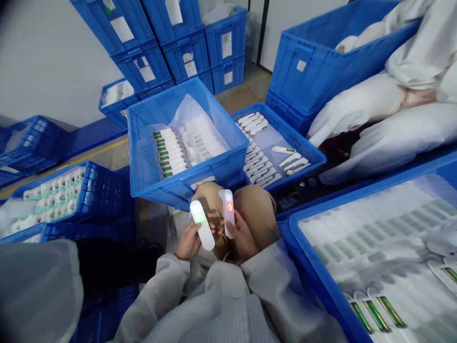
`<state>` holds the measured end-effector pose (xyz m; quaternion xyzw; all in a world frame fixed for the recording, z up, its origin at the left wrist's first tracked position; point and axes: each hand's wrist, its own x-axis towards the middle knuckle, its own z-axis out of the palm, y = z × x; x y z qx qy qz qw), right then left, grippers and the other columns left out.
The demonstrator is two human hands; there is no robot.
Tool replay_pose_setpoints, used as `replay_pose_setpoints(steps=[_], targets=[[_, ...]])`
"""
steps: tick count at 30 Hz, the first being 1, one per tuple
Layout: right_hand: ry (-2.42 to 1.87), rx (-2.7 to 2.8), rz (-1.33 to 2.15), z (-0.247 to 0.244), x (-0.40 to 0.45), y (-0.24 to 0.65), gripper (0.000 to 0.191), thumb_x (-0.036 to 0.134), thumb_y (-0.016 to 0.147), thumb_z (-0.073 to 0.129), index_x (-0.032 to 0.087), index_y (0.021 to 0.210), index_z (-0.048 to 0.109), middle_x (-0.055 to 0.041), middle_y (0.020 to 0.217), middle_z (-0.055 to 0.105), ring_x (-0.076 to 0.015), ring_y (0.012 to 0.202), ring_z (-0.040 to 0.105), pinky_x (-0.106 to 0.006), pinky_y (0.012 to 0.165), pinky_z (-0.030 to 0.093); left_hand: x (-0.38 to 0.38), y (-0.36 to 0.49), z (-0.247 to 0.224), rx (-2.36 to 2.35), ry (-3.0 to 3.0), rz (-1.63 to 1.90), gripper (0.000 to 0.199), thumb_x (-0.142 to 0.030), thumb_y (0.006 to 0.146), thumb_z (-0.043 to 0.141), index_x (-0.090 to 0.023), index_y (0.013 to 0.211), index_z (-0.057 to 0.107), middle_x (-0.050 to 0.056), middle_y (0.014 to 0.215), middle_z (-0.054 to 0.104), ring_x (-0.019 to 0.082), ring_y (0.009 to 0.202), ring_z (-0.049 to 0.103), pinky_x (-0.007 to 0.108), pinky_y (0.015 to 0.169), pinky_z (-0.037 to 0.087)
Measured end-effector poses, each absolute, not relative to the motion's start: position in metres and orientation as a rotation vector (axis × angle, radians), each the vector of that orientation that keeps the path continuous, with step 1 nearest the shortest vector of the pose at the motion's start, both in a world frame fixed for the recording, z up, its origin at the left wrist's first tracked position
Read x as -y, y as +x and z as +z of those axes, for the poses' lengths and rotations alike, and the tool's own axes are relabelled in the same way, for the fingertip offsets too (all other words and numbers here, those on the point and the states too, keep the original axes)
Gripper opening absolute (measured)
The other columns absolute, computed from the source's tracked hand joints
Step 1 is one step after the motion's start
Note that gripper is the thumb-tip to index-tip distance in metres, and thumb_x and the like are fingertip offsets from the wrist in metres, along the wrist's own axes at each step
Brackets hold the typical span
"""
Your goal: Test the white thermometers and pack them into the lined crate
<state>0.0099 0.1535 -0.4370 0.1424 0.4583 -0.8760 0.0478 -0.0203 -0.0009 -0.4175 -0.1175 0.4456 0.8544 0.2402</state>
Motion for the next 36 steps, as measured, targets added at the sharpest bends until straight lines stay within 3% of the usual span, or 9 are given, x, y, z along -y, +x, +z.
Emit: replay_pose_setpoints(steps=[2,5,9,13,16,18,21,25,36], targets=[[0.423,-1.336,-2.661,-0.434,-0.153,0.01,0.056,0.037,0.067,0.081,0.022,0.109,0.048,0.0021,0.078,0.064,-0.0109,0.061,0.06,-0.023,0.06,0.048,0.003,-0.017,-0.42,-1.27,-0.247,2.3,0.052,-0.037,0.064,0.08,-0.016,0.106,0.061,0.006,0.088,0.07,0.022,0.081,0.066,0.034,0.076,0.052],[0.38,-1.345,-2.649,-0.431,-0.149,0.011,0.05,0.032,0.065,0.081,0.022,0.101,0.048,0.0029,0.075,0.064,-0.0117,0.061,0.061,-0.024,0.06,0.05,0.004,-0.014,-0.423,-1.33,-0.14,2.246,0.046,-0.04,0.071,0.075,-0.014,0.106,0.059,0.005,0.079,0.068,0.019,0.073,0.064,0.031,0.069,0.05],[0.416,-1.334,-2.623,-0.431,-0.146,0.013,0.044,0.036,0.072,0.075,0.021,0.103,0.048,0.0054,0.063,0.059,-0.0097,0.048,0.055,-0.02,0.045,0.045,0.005,-0.012,-0.425,-1.368,-0.105,2.248,0.043,-0.039,0.073,0.072,-0.018,0.109,0.058,0.004,0.086,0.066,0.015,0.067,0.059,0.029,0.064,0.047],[0.416,-1.373,-2.567,-0.432,-0.144,0.013,0.037,0.047,0.08,0.066,0.02,0.1,0.048,0.0044,0.062,0.058,-0.0111,0.041,0.054,-0.019,0.033,0.041,0.004,-0.012,-0.422,-1.367,-0.053,2.208,0.04,-0.039,0.076,0.07,-0.017,0.109,0.059,0.004,0.078,0.065,0.015,0.063,0.055,0.029,0.063,0.044],[0.401,-1.38,-2.555,-0.43,-0.143,0.013,0.039,0.047,0.078,0.068,0.02,0.098,0.048,0.0036,0.064,0.059,-0.0137,0.04,0.058,-0.021,0.031,0.044,0.003,-0.012,-0.42,-1.352,-0.076,2.222,0.051,-0.039,0.073,0.073,-0.018,0.116,0.056,0.006,0.09,0.067,0.016,0.064,0.056,0.03,0.063,0.044],[0.391,-1.374,-2.555,-0.429,-0.142,0.014,0.037,0.045,0.079,0.068,0.02,0.097,0.047,0.0043,0.061,0.059,-0.0141,0.04,0.058,-0.021,0.033,0.046,0.002,-0.011,-0.421,-1.334,-0.089,2.247,0.066,-0.037,0.072,0.074,-0.02,0.13,0.047,0.008,0.102,0.066,0.016,0.067,0.058,0.03,0.065,0.046],[0.372,-1.392,-2.538,-0.428,-0.142,0.015,0.033,0.043,0.08,0.066,0.019,0.095,0.048,0.0056,0.055,0.057,-0.0109,0.036,0.053,-0.018,0.033,0.041,0.003,-0.011,-0.424,-1.326,-0.043,2.267,0.089,-0.035,0.077,0.069,-0.027,0.148,0.017,0.008,0.115,0.063,0.018,0.073,0.062,0.032,0.069,0.049],[0.386,-1.462,-2.477,-0.427,-0.143,0.016,0.035,0.05,0.084,0.06,0.018,0.093,0.049,0.0047,0.051,0.056,-0.0092,0.031,0.047,-0.017,0.031,0.032,0.005,-0.01,-0.424,-1.327,0.028,2.258,0.097,-0.032,0.083,0.063,-0.032,0.15,-0.007,0.008,0.119,0.062,0.02,0.08,0.065,0.036,0.077,0.051],[0.374,-1.471,-2.451,-0.424,-0.142,0.014,0.036,0.053,0.083,0.059,0.019,0.092,0.051,0.0037,0.053,0.058,-0.0096,0.031,0.049,-0.017,0.03,0.035,0.0,-0.012,-0.415,-1.283,-0.177,2.299,0.094,-0.037,0.079,0.069,-0.029,0.151,0.009,0.006,0.106,0.068,0.024,0.088,0.067,0.037,0.08,0.053]])
